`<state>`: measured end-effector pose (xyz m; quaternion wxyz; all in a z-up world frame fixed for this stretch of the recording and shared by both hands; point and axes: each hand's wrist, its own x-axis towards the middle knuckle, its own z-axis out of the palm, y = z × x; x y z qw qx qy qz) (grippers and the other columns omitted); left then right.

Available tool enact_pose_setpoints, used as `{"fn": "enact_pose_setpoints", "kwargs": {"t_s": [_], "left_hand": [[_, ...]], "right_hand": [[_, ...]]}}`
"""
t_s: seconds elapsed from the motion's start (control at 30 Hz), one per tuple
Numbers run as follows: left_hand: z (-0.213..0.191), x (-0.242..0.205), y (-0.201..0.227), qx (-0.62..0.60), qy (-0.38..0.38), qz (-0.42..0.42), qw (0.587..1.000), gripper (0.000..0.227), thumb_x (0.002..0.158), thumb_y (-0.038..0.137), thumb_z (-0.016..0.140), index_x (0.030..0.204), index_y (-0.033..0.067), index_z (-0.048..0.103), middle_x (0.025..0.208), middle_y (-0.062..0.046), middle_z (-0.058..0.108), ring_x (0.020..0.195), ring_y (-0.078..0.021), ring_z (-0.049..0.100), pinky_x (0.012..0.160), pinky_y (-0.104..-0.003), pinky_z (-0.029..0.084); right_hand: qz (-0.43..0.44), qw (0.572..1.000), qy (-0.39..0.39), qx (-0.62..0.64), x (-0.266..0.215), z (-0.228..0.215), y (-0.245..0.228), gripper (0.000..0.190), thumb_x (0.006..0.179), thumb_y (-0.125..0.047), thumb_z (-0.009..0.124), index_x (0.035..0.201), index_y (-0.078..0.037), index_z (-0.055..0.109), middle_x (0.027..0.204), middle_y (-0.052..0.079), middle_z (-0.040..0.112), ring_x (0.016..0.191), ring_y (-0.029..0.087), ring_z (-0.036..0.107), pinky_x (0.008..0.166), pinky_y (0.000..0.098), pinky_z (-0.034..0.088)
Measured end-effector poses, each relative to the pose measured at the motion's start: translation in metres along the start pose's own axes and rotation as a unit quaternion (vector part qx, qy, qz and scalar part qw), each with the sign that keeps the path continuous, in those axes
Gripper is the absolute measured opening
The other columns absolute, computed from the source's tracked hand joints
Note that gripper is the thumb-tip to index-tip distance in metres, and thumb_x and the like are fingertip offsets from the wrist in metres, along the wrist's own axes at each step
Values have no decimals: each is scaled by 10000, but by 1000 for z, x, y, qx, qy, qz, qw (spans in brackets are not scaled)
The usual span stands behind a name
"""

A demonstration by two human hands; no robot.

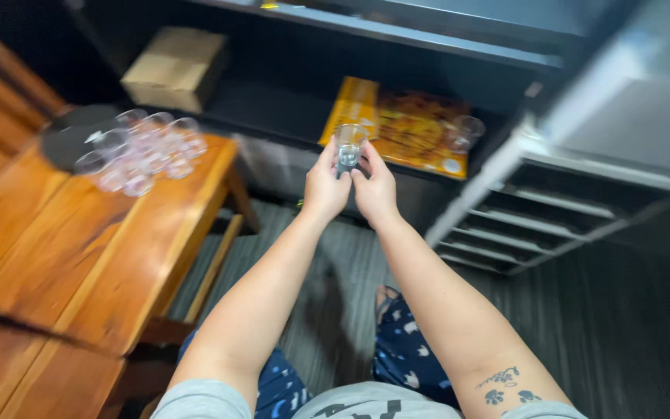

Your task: The person places a cardboard box on a shelf, then repeatedly picks up small clear glasses from a wooden bench and arranges them on a shelf. The person handles the glasses one by one or in small groups, moving them from the bench to the shelf.

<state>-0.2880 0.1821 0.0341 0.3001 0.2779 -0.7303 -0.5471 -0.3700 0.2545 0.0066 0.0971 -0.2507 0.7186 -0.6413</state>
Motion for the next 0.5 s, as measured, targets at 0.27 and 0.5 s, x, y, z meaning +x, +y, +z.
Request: {"fn": "enact_pose_setpoints", "kwargs": {"t_s": [0.27, 0.5], "left_hand": [[100, 8, 48, 33, -146, 8, 989, 761, 891, -26, 624, 1594, 147, 388, 1485, -259, 535, 1315, -333, 582, 1087, -317, 522], [144, 18, 64, 116, -218, 4, 969, 680, 912, 125, 648, 1560, 172, 447, 1383, -200, 653, 1275, -259, 640, 1097, -393, 531]], "right_hand": [[83, 989, 124, 2, 9, -96, -2, 671, 954, 10, 642, 1569, -171, 444, 1554, 142, 512, 1356, 242, 576, 1113, 370, 514], [119, 974, 173, 88, 24, -127, 4, 684, 989, 49, 527, 1622, -99, 311, 1542, 284, 465, 1435, 353, 472, 1109, 413, 520]]}}
